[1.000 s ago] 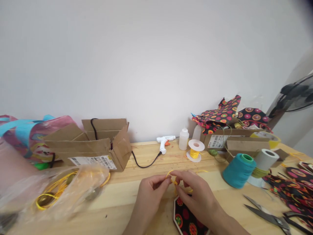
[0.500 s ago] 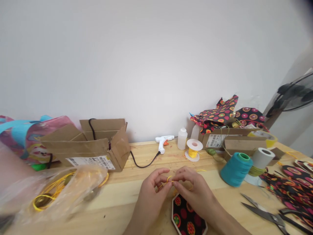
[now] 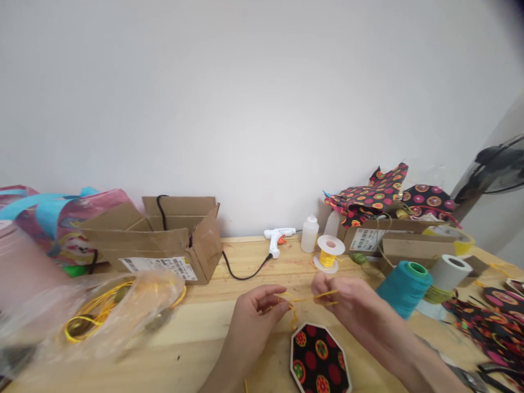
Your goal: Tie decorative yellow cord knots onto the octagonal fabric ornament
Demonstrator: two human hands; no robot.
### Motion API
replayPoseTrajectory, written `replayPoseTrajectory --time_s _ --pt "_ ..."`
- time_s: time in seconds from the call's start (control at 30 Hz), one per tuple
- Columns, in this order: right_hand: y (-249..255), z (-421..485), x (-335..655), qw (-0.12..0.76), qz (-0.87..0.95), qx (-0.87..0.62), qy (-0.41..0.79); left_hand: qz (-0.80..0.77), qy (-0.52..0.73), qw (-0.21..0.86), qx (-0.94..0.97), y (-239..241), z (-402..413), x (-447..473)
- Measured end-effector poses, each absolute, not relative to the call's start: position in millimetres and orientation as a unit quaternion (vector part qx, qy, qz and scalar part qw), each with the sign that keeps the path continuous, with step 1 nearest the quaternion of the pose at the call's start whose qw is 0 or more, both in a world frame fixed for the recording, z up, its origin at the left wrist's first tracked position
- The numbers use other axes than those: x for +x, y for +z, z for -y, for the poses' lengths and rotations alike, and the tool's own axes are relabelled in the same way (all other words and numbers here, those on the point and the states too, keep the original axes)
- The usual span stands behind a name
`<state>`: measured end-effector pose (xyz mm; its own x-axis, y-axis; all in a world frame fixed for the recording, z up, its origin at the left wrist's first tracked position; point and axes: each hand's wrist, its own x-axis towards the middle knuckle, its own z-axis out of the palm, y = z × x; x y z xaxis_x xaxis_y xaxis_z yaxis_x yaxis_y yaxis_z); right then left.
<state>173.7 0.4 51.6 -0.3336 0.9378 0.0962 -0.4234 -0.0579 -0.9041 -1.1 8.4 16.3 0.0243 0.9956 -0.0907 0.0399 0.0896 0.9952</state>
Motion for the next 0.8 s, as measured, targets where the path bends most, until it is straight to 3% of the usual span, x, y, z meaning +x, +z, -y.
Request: replayPoseTrajectory --time_s 0.13,0.27,0.37,0.47,0.6,0.8 --pt "62.6 -1.5 188.6 0.584 0.445 -0.153 0.662 -0.536 0.463 0.502 0.496 15.3 -10.8 -2.8" --pt "56.9 -3.7 182.6 0.632 0.533 -0.273 0.492 -0.545 0.460 0.478 0.512 19.0 -9.1 -0.8" --pt "42.9 -2.0 165.7 0.516 0.698 -0.394 0.303 -0.547 0.453 0.451 0.540 21.9 -5.9 0.5" --pt "30.0 1.5 151.6 0.408 0.776 -0.433 0.210 -0.542 0.445 0.434 0.565 23.1 -2.8 0.5" --pt "22.3 0.1 149.0 0.360 0.777 -0.482 0.185 -0.537 0.441 0.424 0.580 21.5 -1.6 0.4" --pt "15.9 -6.3 152.6 0.374 0.735 -0.490 0.284 -0.514 0.447 0.455 0.574 17.2 -3.6 0.5"
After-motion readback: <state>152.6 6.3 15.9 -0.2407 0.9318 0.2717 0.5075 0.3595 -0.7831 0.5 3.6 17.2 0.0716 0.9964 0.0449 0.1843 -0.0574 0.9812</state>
